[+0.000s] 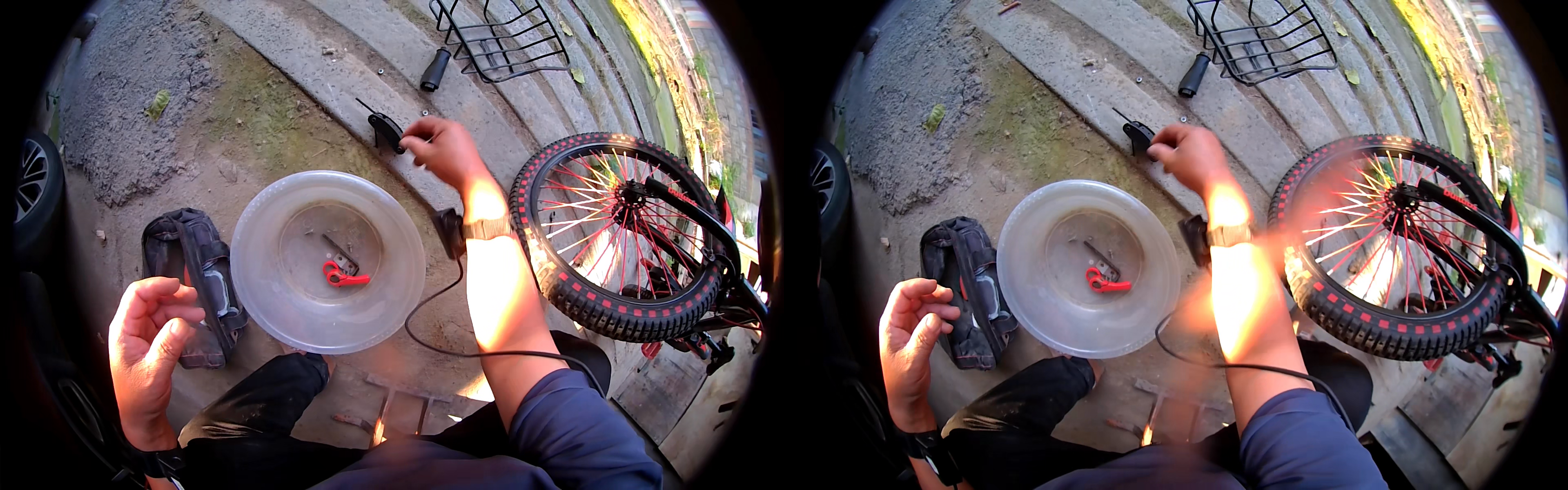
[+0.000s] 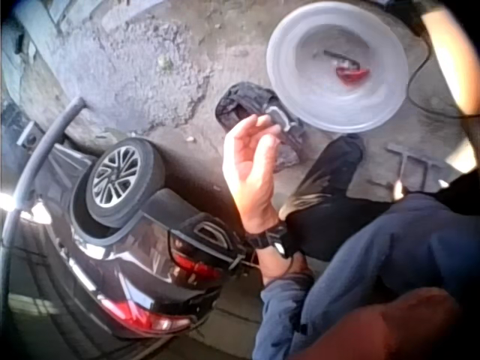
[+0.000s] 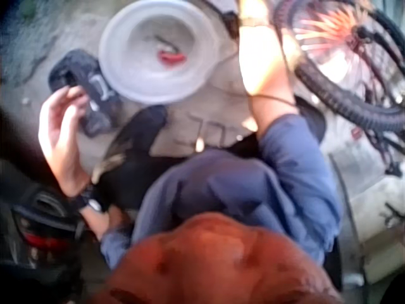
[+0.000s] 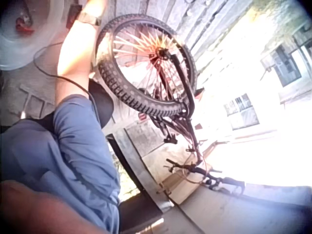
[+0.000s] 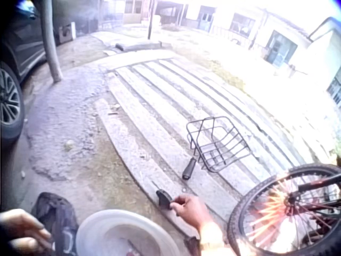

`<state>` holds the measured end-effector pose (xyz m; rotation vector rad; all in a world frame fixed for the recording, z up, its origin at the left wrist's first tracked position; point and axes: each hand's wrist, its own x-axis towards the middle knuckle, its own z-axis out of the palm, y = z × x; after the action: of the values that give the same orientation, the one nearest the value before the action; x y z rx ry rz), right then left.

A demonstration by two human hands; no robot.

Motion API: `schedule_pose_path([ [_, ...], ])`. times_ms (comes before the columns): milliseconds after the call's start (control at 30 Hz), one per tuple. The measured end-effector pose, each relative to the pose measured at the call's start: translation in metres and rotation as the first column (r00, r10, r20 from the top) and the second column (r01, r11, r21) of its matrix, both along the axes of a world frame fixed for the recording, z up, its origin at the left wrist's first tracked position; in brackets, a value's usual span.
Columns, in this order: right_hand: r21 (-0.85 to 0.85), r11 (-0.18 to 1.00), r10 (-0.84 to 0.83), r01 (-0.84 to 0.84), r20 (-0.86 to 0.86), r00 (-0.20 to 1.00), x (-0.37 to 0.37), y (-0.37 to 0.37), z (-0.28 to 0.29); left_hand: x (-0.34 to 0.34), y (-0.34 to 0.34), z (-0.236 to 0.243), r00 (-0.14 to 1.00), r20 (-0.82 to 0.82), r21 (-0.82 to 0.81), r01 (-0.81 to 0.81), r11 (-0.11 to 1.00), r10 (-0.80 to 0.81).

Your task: The person sits on the ground and works on a bicycle, specifically focusing on the handlebars. They use a screwdriver to adjust a red cable and a black plastic component attached to the handlebar stem. The person also handles a white plastic bowl and a black tool bag during the process.

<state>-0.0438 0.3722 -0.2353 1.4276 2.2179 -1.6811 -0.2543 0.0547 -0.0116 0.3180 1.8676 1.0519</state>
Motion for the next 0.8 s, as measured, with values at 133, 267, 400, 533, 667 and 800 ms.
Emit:
schedule_pose_path([
  [133,0.421,0.905,-0.201,0.066,0.285,0.937,0.026,0.053,-0.059,0.001,-0.001,-0.004,0.998,-0.028,0.014,0.054,0.998,-0.054],
  [267,0.394,0.917,-0.181,-0.053,0.531,0.828,0.025,0.055,-0.069,0.001,-0.001,-0.004,0.998,-0.035,-0.002,0.048,0.999,-0.048],
  [400,0.391,0.919,-0.174,-0.052,0.520,0.837,0.028,0.056,-0.087,0.000,0.003,-0.004,1.000,0.002,-0.013,0.021,1.000,-0.021],
  [533,0.370,0.926,-0.134,-0.077,0.511,0.849,0.020,0.056,-0.078,0.000,0.004,-0.004,1.000,0.020,-0.024,-0.002,1.000,0.003],
  [667,0.393,0.919,-0.131,-0.013,0.337,0.932,0.004,0.059,-0.070,-0.001,0.003,-0.004,1.000,0.021,-0.029,0.004,1.000,-0.003],
  [800,0.459,0.886,-0.102,-0.070,0.339,0.935,-0.007,0.055,-0.079,-0.002,0.004,-0.005,0.999,0.033,-0.024,0.005,1.000,-0.004],
])
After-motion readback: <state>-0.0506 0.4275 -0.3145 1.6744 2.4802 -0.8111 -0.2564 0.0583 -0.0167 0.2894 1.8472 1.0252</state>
